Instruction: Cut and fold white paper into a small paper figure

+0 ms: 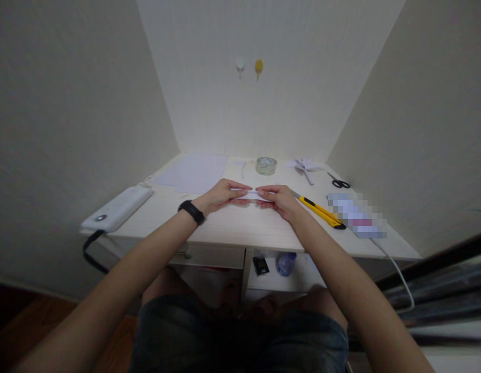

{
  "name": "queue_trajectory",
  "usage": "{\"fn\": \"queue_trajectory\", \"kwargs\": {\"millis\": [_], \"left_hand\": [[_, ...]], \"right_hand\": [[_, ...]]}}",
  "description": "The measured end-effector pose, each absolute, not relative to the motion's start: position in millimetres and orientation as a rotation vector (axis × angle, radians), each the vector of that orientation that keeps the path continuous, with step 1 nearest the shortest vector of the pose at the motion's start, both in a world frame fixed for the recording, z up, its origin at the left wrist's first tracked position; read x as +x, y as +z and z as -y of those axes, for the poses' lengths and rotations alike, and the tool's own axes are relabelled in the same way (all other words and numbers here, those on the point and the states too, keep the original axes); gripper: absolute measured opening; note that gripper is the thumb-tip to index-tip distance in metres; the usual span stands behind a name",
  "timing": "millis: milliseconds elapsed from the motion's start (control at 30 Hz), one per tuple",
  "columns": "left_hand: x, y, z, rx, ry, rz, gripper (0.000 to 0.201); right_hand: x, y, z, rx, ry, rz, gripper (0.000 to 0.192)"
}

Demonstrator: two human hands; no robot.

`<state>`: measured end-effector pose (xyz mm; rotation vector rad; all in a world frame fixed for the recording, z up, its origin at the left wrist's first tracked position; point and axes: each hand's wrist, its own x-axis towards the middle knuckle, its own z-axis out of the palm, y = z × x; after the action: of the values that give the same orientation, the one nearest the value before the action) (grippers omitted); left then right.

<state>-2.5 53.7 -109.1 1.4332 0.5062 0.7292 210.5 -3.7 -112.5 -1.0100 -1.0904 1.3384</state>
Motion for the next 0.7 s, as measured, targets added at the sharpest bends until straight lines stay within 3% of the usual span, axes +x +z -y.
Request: {"fn": "queue_trajectory", "kwargs": {"millis": [233, 700], "left_hand": [[-2.9, -108.2, -54.1, 1.428, 0.730, -0.497, 0.034], [1.0, -107.4, -49.3, 1.375, 0.738, -0.553, 0.030]], "right_hand": [[211.4, -113.7, 3.1, -1.028, 1.352, 1.117, 0.035], [212.0, -114.3, 2.4, -1.049, 1.342, 1.067, 0.023]]}}
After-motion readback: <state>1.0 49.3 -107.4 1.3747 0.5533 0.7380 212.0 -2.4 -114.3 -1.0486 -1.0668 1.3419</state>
